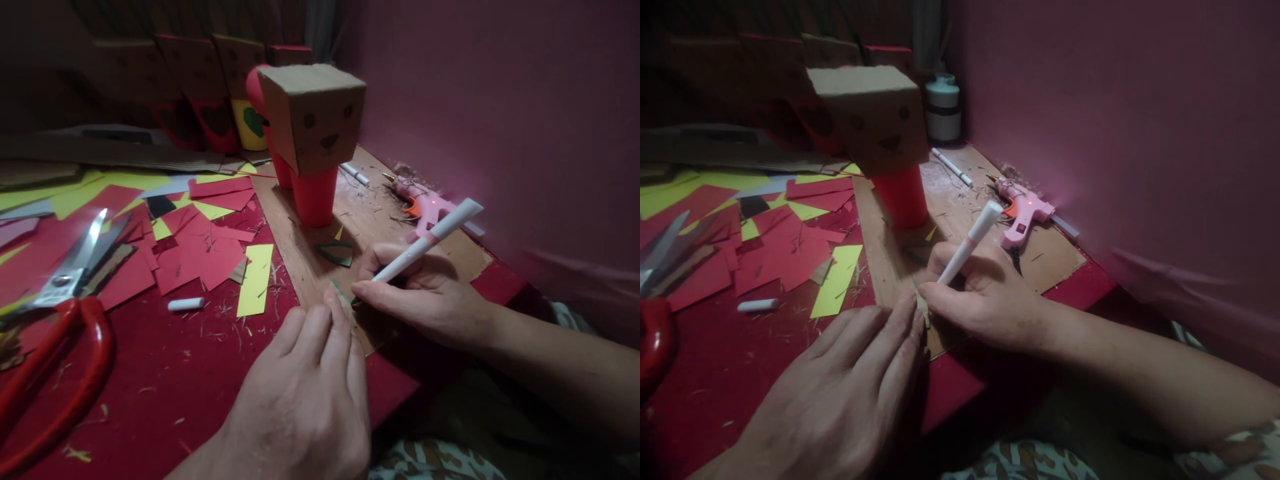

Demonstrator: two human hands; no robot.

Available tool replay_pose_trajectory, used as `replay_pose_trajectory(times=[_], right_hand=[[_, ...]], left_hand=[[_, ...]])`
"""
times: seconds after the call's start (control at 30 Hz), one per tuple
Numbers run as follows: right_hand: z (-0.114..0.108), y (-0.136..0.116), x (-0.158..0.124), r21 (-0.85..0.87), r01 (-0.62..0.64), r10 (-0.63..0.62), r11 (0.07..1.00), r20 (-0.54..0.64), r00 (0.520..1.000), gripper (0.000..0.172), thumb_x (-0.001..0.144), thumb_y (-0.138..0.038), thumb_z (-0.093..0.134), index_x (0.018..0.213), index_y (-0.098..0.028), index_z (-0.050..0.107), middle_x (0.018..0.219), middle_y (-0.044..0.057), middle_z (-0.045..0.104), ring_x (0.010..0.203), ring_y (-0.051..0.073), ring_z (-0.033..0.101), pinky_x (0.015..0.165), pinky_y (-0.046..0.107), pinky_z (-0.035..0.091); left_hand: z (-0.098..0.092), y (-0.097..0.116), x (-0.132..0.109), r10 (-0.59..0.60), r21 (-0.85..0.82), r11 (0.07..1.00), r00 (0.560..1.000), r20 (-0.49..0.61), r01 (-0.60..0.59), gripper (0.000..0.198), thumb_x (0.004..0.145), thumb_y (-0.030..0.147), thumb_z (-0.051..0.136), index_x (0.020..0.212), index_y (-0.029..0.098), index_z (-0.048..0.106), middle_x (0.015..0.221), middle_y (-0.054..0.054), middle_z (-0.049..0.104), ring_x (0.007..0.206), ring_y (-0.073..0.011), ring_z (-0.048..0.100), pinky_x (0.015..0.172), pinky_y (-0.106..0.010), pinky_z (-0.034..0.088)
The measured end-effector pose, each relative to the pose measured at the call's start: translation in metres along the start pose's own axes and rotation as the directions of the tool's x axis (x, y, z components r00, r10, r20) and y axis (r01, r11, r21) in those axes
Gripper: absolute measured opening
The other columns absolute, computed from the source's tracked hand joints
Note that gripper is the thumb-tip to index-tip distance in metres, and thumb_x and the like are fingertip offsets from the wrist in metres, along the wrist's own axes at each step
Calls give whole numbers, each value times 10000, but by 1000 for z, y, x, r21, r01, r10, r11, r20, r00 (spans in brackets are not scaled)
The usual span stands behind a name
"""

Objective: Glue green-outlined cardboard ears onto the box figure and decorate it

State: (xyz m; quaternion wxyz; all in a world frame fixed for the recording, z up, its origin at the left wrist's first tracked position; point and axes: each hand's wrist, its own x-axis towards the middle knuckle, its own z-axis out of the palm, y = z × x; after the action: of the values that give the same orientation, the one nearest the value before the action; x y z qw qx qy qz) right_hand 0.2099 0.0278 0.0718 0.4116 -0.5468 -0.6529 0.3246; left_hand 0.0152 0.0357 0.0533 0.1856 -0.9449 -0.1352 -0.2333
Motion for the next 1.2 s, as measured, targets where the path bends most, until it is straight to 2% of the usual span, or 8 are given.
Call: replay_pose_trajectory(times=[0.23,0.37,0.5,0.83,0.97,1.2], right_hand=[[1,0,0,4,5,-5,1000,-11,1000,154,843,-183,623,690,-177,609,599,-26,575,563,102,512,529,250,406],[3,-1,0,-4,35,-35,999,-2,999,177,830,-154,617,657,-178,587,586,-36,546,555,91,485,520,241,391],[2,-1,0,1,8,-8,1000,-9,1000,202,841,-169,609,644,-190,570,564,-40,522,553,100,483,543,257,396],[3,-1,2,-10,10,-10,1000,-21,1000,151,842,-178,647,693,-188,631,606,-16,612,563,110,533,527,255,417],[2,-1,2,-38,33,-33,999,-9,999,173,840,-177,628,669,-187,603,591,-25,579,560,106,515,530,255,410],[-1,-2,-2,-26,-3,3,1000,-5,1000,236,857,-198,614,639,-211,525,581,-39,510,585,118,492,563,273,395]], left_hand=[[0,0,1,-3,-33,999,1000,-7,2,361,875,82,463,1031,-70,750,1008,-292,777,711,-353,709,649,-465,606],[1,0,0,-10,-25,1000,1000,-26,10,356,881,78,460,1028,-69,748,994,-290,779,708,-349,705,649,-462,604],[2,0,1,4,-28,1000,1000,0,-4,371,893,60,423,1026,-63,747,1007,-287,779,714,-337,717,655,-450,611],[0,0,2,-2,-34,999,1000,-19,2,355,882,65,440,1000,-64,749,990,-291,779,713,-364,732,638,-466,620],[-1,-1,1,-4,-44,999,1000,-20,4,353,885,59,435,988,-62,750,997,-296,778,695,-355,728,635,-466,618],[1,-1,2,13,-39,999,999,-39,-15,348,879,57,436,973,-72,745,1014,-317,767,707,-365,739,632,-465,621]])
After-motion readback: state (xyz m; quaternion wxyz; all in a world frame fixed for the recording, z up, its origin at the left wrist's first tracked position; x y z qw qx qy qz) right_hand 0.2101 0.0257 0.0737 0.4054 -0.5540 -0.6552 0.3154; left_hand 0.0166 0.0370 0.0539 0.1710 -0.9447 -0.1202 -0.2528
